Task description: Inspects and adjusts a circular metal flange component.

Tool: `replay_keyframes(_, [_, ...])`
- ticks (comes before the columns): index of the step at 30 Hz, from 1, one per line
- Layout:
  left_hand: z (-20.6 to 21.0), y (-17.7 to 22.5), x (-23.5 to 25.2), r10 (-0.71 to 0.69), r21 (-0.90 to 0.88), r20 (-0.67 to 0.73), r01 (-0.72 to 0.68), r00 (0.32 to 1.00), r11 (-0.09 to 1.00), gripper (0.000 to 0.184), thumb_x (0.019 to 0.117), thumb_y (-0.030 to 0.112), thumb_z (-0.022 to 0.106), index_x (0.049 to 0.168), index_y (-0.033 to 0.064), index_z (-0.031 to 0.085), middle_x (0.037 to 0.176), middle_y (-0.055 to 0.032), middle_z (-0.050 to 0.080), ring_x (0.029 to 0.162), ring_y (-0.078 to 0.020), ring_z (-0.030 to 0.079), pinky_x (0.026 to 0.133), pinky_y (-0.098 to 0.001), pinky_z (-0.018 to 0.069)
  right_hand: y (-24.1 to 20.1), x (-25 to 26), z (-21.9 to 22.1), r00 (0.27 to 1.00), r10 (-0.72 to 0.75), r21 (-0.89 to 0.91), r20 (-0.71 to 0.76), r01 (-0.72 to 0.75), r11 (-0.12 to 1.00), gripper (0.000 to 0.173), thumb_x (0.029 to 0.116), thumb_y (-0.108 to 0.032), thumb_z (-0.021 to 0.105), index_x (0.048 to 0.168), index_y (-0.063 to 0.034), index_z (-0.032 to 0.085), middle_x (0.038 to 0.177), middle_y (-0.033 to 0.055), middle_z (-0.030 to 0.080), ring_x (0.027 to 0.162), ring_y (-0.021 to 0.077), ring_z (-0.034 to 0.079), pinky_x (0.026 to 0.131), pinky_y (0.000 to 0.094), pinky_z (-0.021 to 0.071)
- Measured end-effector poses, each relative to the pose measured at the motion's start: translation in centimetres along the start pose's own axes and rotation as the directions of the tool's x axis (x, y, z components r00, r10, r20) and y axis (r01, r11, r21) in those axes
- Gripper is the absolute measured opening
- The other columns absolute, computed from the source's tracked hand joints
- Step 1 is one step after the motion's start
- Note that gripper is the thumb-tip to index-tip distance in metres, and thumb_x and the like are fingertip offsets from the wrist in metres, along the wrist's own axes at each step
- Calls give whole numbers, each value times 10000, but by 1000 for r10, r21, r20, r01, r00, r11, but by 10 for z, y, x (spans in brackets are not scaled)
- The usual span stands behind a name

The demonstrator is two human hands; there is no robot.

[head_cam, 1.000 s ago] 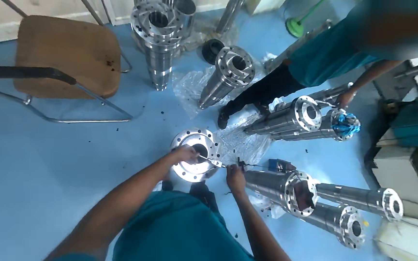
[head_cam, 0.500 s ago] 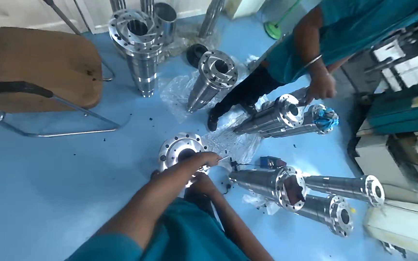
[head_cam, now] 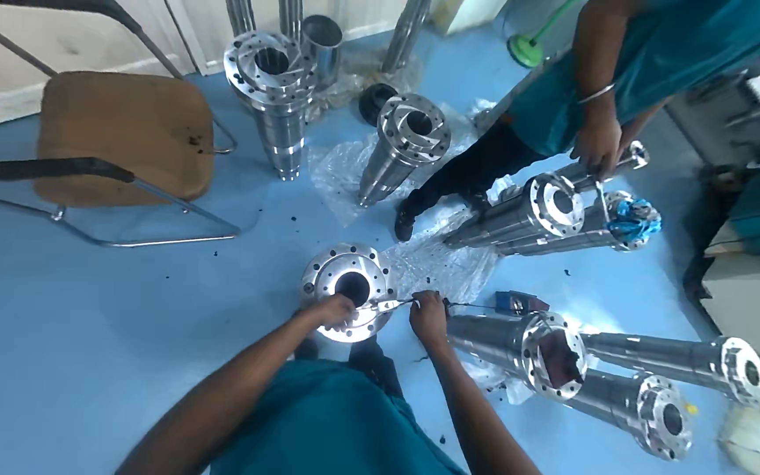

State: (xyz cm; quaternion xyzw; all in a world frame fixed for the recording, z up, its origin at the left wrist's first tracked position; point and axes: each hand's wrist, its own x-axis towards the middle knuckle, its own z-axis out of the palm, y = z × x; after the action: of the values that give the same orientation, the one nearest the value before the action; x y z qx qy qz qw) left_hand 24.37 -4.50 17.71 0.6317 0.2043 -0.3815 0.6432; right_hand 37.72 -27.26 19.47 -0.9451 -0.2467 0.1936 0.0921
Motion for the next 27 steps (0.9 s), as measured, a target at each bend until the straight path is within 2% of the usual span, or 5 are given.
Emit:
replay_keyframes(7, [-12,38,41,8,-149,-349,-64,937,987,387,1044,283,624,1233,-55,624,1032,-175,716,854,-220,699,827,-393,572,-27,-55,-4,850,313,-62,424,-317,946,348,1071,-214,475,1304,-41,667,1262,209,685,1208,369,647,1033,553,494])
replay_keyframes(12, [24,94,85,242,370,-300,-121,923,921,359,1078,297,529,1226,0,665,1194,-237,686,1158,-405,651,1010,-618,489,-63,-63,20,794,13,192,608,-162,968,355,1051,-260,547,1264,2,658,1233,212,684,1184,338,650,1061,525,484])
replay_keyframes(16, [35,99,88,289,455,-153,-193,945,869,348,1091,240,499,1296,-14,621,1233,-258,662,1189,-419,631,1034,-611,475,-63,-41,13,745,-108,253,659,-84,964,357,1075,-253,515,1258,10,674,1258,215,679,1201,315,642,1085,501,461])
replay_keyframes(22, [11,34,46,162,118,-246,-136,956,984,480,1135,321,350,1249,-39,646,1185,-221,695,1094,-335,686,1018,-528,511,-28,-9,-19,959,184,372,217,-255,892,271,1054,-111,541,1248,28,670,1125,229,716,1015,364,706,937,555,550])
replay_keyframes(27, [27,1,3,-84,-28,33,85,996,996,543,1142,382,298,1345,-42,571,1211,-226,650,1015,-272,665,931,-436,528,-17,44,-16,978,178,486,109,-208,849,336,1086,-146,517,1349,40,614,1185,234,708,1033,350,708,953,523,541])
